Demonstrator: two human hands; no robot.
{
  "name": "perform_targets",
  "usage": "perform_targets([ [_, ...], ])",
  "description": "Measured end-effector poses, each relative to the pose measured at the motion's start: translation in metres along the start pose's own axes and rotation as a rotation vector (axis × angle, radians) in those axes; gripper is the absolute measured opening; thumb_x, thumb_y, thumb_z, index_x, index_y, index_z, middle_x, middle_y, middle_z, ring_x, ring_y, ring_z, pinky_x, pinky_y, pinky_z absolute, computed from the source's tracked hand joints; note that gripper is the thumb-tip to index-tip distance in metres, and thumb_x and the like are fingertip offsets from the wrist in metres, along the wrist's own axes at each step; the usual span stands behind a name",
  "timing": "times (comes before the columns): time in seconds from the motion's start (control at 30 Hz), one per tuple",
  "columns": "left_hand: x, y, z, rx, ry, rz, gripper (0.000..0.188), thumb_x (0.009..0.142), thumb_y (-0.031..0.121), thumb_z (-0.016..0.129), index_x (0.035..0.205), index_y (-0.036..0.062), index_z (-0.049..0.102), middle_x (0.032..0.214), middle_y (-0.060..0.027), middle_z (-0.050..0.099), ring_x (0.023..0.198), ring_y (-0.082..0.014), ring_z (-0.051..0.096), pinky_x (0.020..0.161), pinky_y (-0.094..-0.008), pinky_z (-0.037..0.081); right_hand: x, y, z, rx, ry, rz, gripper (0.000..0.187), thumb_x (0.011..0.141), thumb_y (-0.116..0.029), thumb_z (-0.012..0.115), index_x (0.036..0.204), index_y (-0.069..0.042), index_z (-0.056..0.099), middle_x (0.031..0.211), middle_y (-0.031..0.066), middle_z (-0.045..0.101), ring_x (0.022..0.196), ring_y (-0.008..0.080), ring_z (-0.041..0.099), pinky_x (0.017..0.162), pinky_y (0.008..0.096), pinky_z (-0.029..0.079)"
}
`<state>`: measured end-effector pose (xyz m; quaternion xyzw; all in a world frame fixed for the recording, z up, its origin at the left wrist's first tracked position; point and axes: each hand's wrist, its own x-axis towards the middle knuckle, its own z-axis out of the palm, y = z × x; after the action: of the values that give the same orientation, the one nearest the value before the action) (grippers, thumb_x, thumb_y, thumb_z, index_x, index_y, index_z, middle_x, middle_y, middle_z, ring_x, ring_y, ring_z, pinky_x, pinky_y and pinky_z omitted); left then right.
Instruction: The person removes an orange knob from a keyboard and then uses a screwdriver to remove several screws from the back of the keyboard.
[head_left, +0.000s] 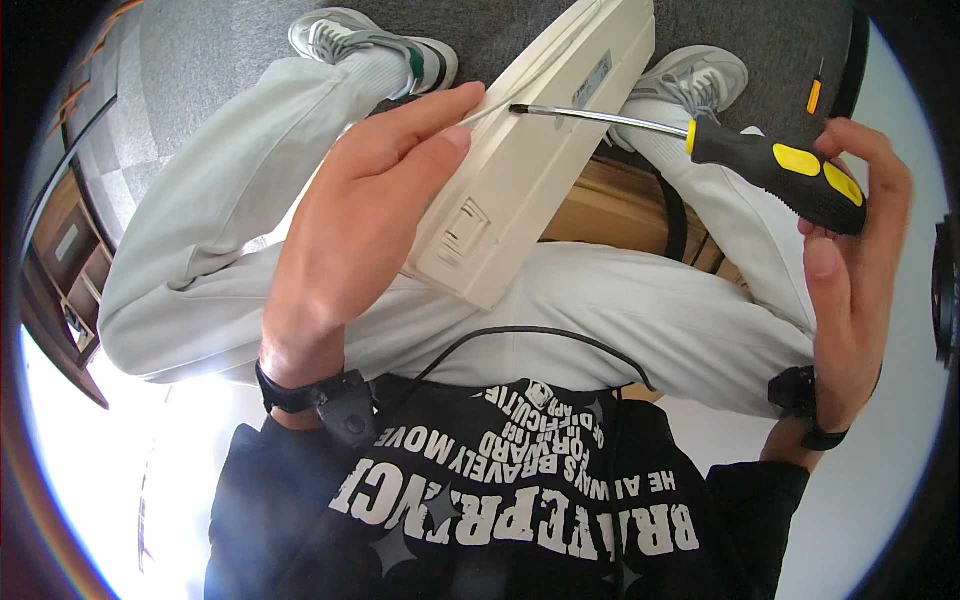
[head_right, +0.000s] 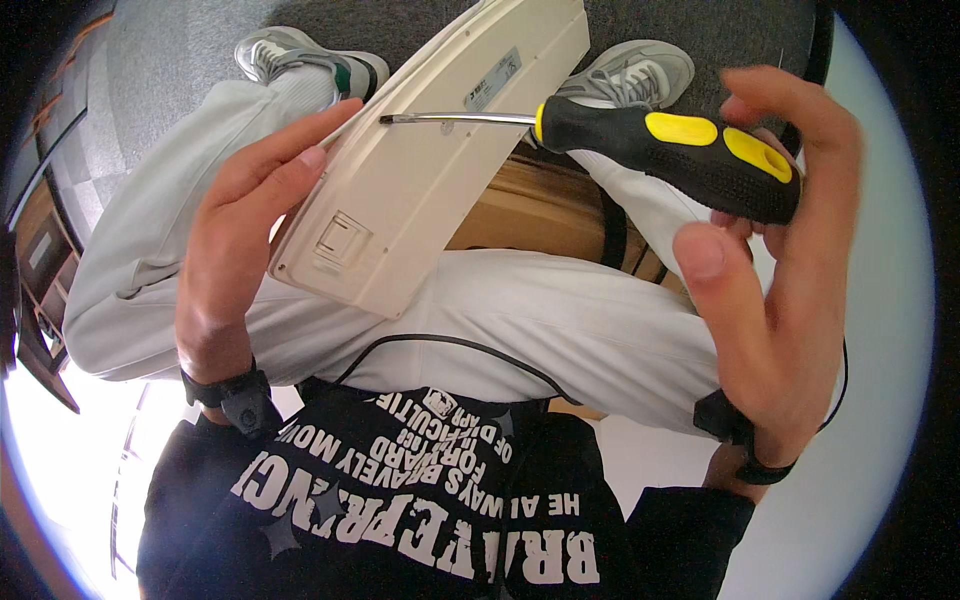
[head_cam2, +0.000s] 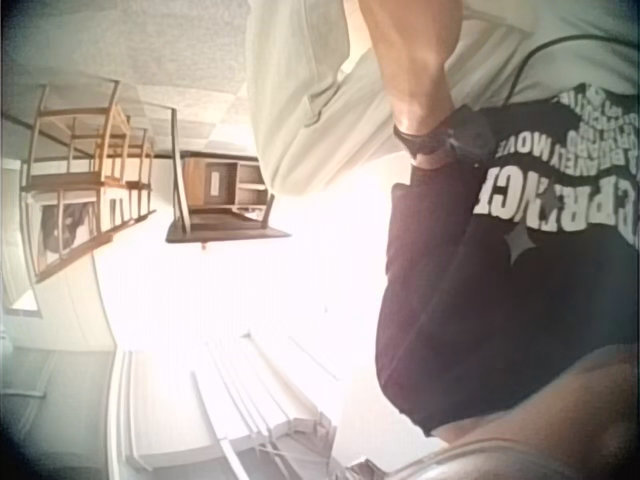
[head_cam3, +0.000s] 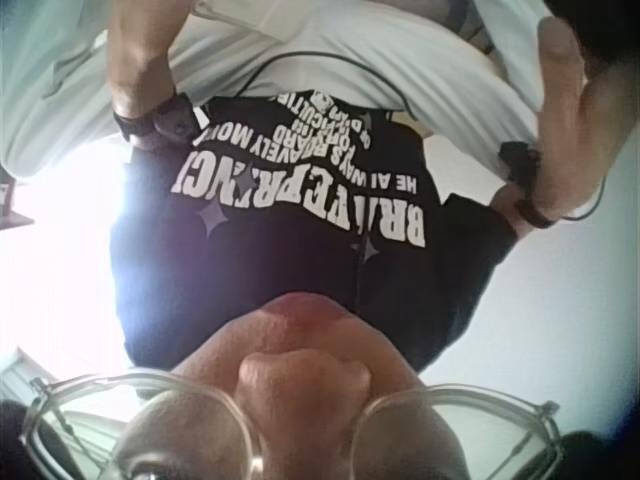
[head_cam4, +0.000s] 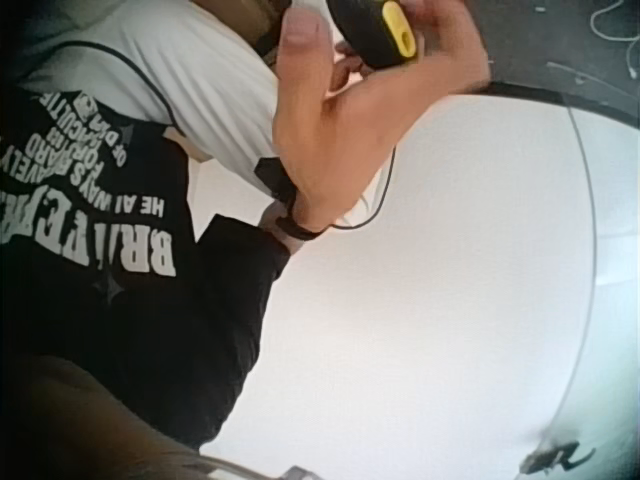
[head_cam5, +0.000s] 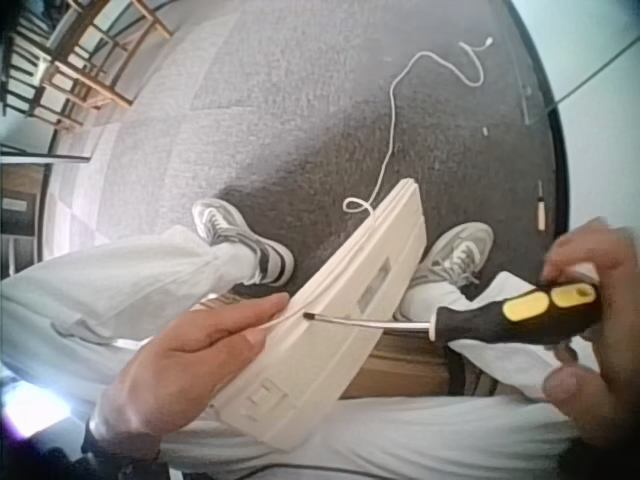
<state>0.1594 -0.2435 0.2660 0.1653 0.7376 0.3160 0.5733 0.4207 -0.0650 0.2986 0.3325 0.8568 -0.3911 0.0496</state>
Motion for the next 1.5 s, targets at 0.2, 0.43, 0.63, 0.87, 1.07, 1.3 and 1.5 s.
perform_targets([
  [0.2, -0.002, 0.004, 0.001, 0.161, -0.077, -0.005, 0.043, 0.097, 0.011, 0.048, 0.138, -0.0040, 0.050, 0.106, -0.0071, 0.064, 0.094, -0.0080, 0.056, 0.085, -0.0220, 0.044, 0.001, 0.014, -0.012, 0.001, 0.094, -0.228, 0.034, 0.094, -0.009, 0.045, 0.128, -0.011, 0.046, 0.130, 0.0135, 0.047, 0.114, 0.0215, 0.056, 0.083, 0.0286, 0.054],
  [0.43, -0.006, 0.000, 0.004, 0.141, -0.036, 0.063, 0.043, 0.096, 0.008, 0.047, 0.138, -0.0034, 0.050, 0.100, -0.0041, 0.062, 0.089, -0.0066, 0.053, 0.082, -0.0210, 0.042, 0.002, 0.009, -0.004, 0.037, 0.053, -0.082, 0.041, 0.097, -0.035, 0.047, 0.127, -0.008, 0.049, 0.120, 0.0137, 0.055, 0.094, 0.0172, 0.061, 0.066, 0.0227, 0.051],
  [0.63, -0.006, 0.003, 0.002, 0.163, -0.017, 0.052, 0.043, 0.095, 0.008, 0.048, 0.137, -0.0019, 0.052, 0.098, -0.0030, 0.061, 0.089, -0.0068, 0.051, 0.082, -0.0201, 0.041, -0.004, 0.010, -0.014, -0.026, 0.067, -0.153, 0.055, 0.080, -0.012, 0.061, 0.133, -0.007, 0.046, 0.127, 0.0162, 0.052, 0.114, 0.0224, 0.054, 0.097, 0.0334, 0.047],
  [0.87, -0.006, 0.001, 0.002, 0.209, -0.001, 0.048, 0.043, 0.095, 0.009, 0.050, 0.138, 0.0018, 0.053, 0.086, 0.0021, 0.051, 0.079, -0.0064, 0.043, 0.075, -0.0199, 0.038, 0.003, 0.010, 0.001, 0.155, -0.071, 0.075, 0.053, 0.089, -0.030, 0.054, 0.137, -0.010, 0.044, 0.123, 0.0156, 0.055, 0.100, 0.0218, 0.060, 0.085, 0.0331, 0.050],
  [1.07, -0.005, 0.004, 0.001, 0.246, -0.020, -0.011, 0.046, 0.093, 0.016, 0.056, 0.135, -0.0026, 0.051, 0.083, -0.0092, 0.062, 0.077, -0.0126, 0.053, 0.075, -0.0262, 0.044, 0.004, 0.010, -0.015, 0.015, 0.011, -0.216, 0.065, 0.076, -0.011, 0.065, 0.137, -0.009, 0.041, 0.128, 0.0171, 0.048, 0.109, 0.0235, 0.056, 0.095, 0.0363, 0.046],
  [1.3, 0.001, 0.000, 0.005, 0.181, -0.043, 0.010, 0.052, 0.092, 0.004, 0.059, 0.141, -0.0005, 0.047, 0.094, 0.0000, 0.058, 0.080, -0.0037, 0.048, 0.073, -0.0194, 0.042, 0.011, 0.007, 0.002, 0.095, -0.023, 0.036, 0.063, 0.080, -0.016, 0.064, 0.137, -0.007, 0.039, 0.124, 0.0149, 0.047, 0.100, 0.0169, 0.055, 0.088, 0.0311, 0.046],
  [1.5, 0.009, 0.003, 0.009, 0.166, -0.016, -0.049, 0.053, 0.088, 0.014, 0.064, 0.136, -0.0049, 0.050, 0.114, -0.0197, 0.066, 0.098, -0.0192, 0.061, 0.089, -0.0302, 0.046, 0.018, 0.015, -0.008, 0.116, -0.064, -0.325, 0.060, 0.076, -0.005, 0.061, 0.132, -0.008, 0.039, 0.120, 0.0150, 0.045, 0.096, 0.0178, 0.051, 0.084, 0.0290, 0.045],
])
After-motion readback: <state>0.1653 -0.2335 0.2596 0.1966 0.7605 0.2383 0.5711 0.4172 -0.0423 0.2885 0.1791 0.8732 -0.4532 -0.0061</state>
